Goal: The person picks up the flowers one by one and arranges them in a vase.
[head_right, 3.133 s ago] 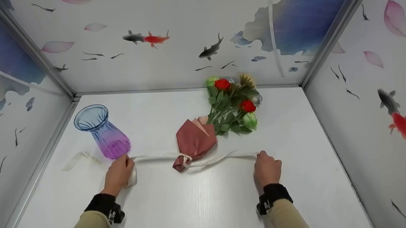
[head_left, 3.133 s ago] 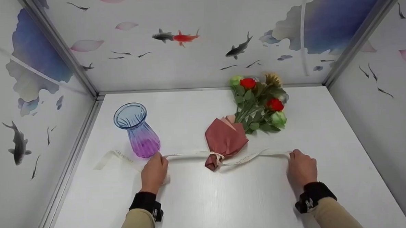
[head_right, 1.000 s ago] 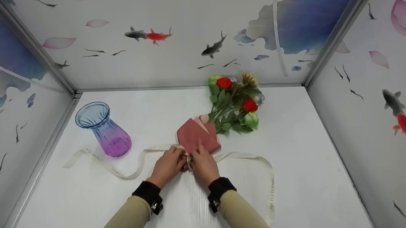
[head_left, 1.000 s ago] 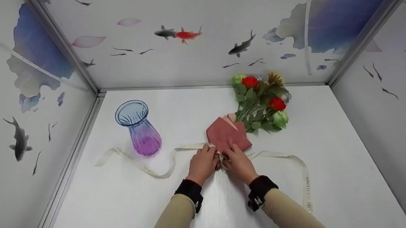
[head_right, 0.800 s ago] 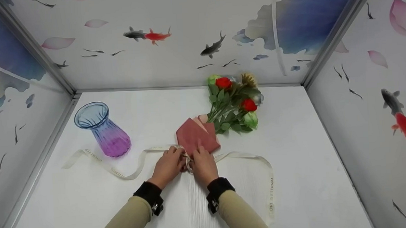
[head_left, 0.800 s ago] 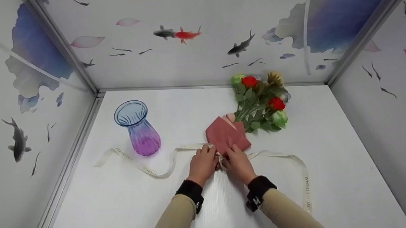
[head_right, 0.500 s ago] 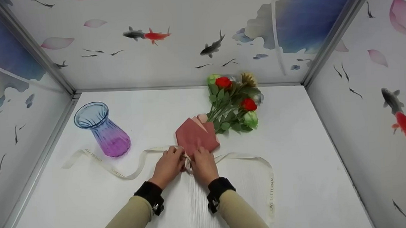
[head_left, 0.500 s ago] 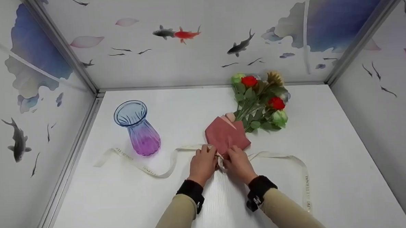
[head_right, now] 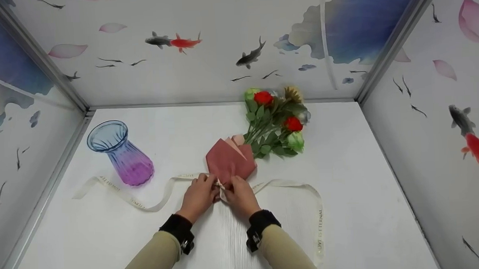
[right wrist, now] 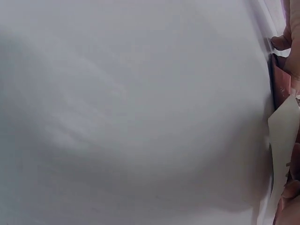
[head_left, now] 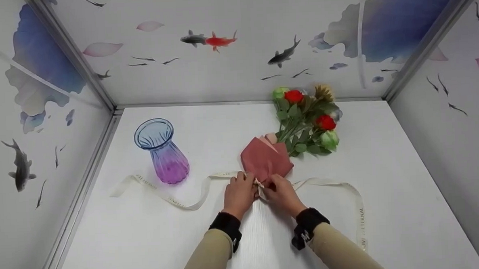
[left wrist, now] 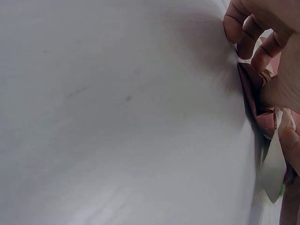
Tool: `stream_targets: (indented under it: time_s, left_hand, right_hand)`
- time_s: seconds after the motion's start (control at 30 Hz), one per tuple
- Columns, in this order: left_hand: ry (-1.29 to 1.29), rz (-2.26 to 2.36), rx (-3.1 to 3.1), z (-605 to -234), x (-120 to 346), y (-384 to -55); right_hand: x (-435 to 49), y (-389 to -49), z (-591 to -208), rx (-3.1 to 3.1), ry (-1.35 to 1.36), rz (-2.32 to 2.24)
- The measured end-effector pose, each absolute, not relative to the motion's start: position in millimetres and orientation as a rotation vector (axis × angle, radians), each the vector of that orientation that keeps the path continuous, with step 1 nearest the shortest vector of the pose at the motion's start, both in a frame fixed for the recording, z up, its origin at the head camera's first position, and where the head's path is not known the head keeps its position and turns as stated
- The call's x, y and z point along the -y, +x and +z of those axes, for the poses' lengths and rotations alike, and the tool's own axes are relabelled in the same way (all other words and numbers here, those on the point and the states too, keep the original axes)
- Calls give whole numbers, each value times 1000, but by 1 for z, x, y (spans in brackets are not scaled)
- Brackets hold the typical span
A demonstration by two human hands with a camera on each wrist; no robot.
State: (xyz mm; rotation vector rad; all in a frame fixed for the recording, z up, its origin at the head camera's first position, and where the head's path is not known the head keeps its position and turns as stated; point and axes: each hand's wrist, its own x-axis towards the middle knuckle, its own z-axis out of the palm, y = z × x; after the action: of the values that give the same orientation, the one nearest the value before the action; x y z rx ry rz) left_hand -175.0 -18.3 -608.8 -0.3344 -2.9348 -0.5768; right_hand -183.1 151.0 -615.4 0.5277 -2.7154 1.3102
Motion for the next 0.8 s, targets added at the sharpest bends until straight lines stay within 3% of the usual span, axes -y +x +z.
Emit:
stream_targets:
  time_s: [0.27,0.6,0.8]
  left_hand:
    - [-314,-545,2946,-610,18,-175]
    - [-278,-558,2955,-607,15,-174]
    - [-263,-561,2947,-609,14,-175]
  right_hand:
    - [-148,-183,-613,2795,572,1465]
    - [-156,-185,-600,2735,191,2136]
    - [-167,-189,-594,2678,140,2323]
